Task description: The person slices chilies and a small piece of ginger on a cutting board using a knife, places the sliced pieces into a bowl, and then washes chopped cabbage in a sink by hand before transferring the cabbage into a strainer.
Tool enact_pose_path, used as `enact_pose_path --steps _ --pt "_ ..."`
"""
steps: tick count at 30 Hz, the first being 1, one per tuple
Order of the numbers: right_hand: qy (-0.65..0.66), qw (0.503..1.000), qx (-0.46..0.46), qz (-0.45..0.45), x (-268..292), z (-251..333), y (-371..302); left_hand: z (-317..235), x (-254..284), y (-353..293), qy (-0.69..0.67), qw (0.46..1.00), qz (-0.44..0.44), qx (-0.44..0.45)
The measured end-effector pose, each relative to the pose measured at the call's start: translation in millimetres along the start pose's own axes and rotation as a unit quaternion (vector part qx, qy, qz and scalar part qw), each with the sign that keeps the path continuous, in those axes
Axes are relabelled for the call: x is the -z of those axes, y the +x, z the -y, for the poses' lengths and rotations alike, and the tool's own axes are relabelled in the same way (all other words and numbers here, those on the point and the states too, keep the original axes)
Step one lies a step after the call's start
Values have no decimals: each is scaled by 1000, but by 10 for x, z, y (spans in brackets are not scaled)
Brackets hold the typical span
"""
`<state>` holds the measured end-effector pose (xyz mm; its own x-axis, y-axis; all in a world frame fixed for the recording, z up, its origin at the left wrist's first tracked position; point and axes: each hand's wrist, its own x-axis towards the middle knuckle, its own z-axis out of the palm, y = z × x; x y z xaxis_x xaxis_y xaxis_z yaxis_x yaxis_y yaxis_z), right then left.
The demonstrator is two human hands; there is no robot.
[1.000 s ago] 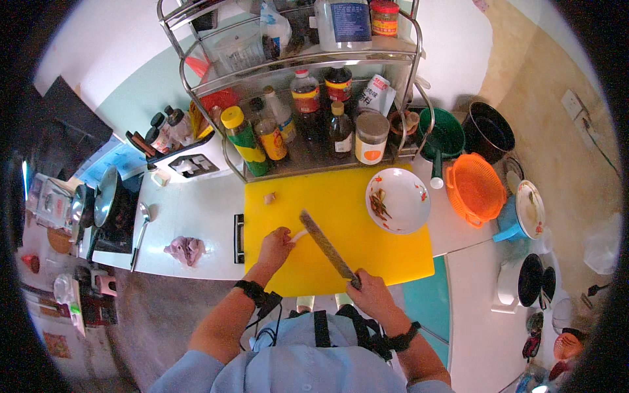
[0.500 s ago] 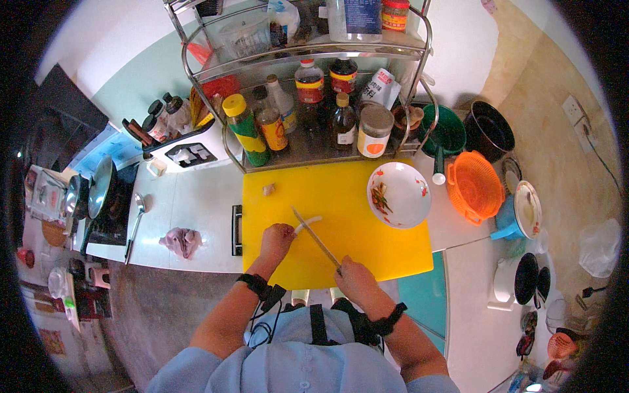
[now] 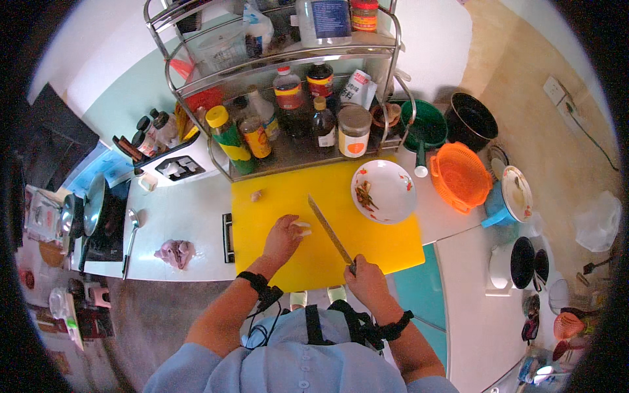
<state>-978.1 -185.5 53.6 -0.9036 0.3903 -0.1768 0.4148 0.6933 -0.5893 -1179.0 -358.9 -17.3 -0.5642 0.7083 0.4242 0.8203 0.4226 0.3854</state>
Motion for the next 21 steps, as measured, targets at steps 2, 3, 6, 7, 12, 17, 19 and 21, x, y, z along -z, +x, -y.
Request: enact_pose_path --steps 2,3,6,7,12,17,19,21 --pt "-5 1000 -10 1 27 -46 -28 14 -25 40 -50 996 41 66" --pt "-8 1000 -19 10 30 -56 -39 6 -24 33 -54 990 74 108" --pt "-13 999 -26 35 6 -40 -58 -90 -33 -47 -68 979 70 177" --pt "-14 999 -26 43 -7 -25 -60 -119 -36 -76 -74 983 44 164" --pt "-37 997 1 64 -28 77 -46 -162 -59 -179 -53 988 -10 144" --pt "-78 994 -10 79 74 202 -38 -118 -73 -188 -54 992 -21 114" --pt "-94 991 -11 91 108 249 -55 -121 -85 -172 -49 991 -10 121" --pt "-114 989 1 97 107 276 -80 -129 -95 -149 -16 994 10 110"
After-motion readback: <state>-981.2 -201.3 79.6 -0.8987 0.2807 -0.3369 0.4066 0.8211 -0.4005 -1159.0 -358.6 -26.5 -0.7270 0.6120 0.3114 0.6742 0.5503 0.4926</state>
